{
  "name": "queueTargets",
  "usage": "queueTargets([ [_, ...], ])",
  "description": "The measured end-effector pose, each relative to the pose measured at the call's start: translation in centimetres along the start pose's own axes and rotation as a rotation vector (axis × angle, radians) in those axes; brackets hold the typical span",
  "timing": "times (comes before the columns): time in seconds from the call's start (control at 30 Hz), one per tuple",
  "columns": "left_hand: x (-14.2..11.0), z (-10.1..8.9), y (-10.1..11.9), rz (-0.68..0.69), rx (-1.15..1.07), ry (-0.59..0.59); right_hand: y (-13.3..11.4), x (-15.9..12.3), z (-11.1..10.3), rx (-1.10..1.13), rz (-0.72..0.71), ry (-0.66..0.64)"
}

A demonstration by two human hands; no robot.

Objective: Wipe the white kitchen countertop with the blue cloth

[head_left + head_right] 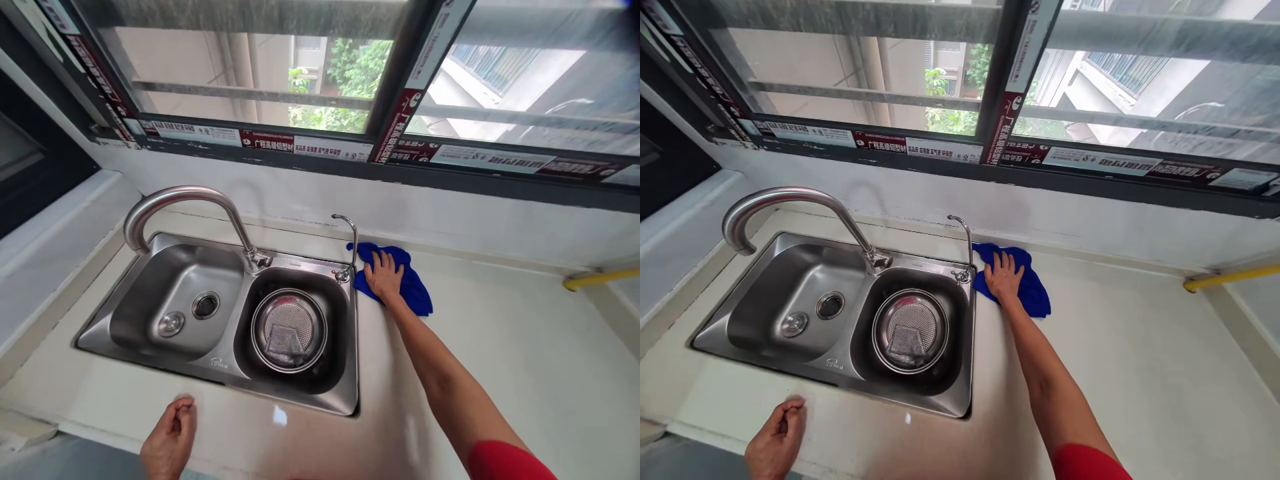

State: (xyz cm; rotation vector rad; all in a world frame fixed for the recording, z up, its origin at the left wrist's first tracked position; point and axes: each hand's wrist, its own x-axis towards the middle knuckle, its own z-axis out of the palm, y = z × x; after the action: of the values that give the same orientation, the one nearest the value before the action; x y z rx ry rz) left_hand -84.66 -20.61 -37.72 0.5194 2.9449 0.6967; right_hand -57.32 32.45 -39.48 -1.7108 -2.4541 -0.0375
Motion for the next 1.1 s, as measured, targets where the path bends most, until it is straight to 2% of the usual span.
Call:
queueTargets([
  [0.23, -0.2, 0.5, -0.7, 0.055, -0.030, 0.002, 0.8, -9.4, -0.7, -0.009, -0.435, 0.039],
  [0.3, -0.4, 0.5, -0.7, 0.059, -0.022, 0.001, 0.4, -11.1, -1.2, 0.002, -0.536, 0.022],
  [0.4, -0.4, 0.5, -0.4, 0.040, -0.013, 0.010, -0.7, -11.8, -2.1, 0.010, -0.632, -0.019],
  [0.5, -0.4, 0.3, -0.1, 0.018, -0.029, -0.008, -1.8, -11.9, -2.9, 0.023, -0.676, -0.051],
  [0.6, -0.4, 0.1, 0.1, 0.023, -0.034, -0.028, -2.3, -13.4, -3.3, 0.099, -0.732, -0.091],
  [0.67, -0.4, 0.0, 0.2, 0.022, -0.040, -0.036, -2.2, -15.6, -3.5, 0.201, -0.772, -0.108],
  [0.77, -0.5, -0.2, 0.4, 0.010, -0.053, -0.041, -1.7, -20.5, -4.1, 0.347, -0.807, -0.096],
  [0.93, -0.4, -0.3, 0.6, -0.018, -0.051, -0.068, -0.4, -29.3, -5.5, 0.363, -0.803, -0.052],
  [1.0, -0.4, -0.3, 0.6, -0.015, -0.047, -0.082, -0.1, -31.5, -5.8, 0.360, -0.780, -0.042],
  [1.1, -0.4, -0.3, 0.5, -0.015, -0.050, -0.081, -0.8, -32.7, -5.7, 0.376, -0.703, -0.014],
])
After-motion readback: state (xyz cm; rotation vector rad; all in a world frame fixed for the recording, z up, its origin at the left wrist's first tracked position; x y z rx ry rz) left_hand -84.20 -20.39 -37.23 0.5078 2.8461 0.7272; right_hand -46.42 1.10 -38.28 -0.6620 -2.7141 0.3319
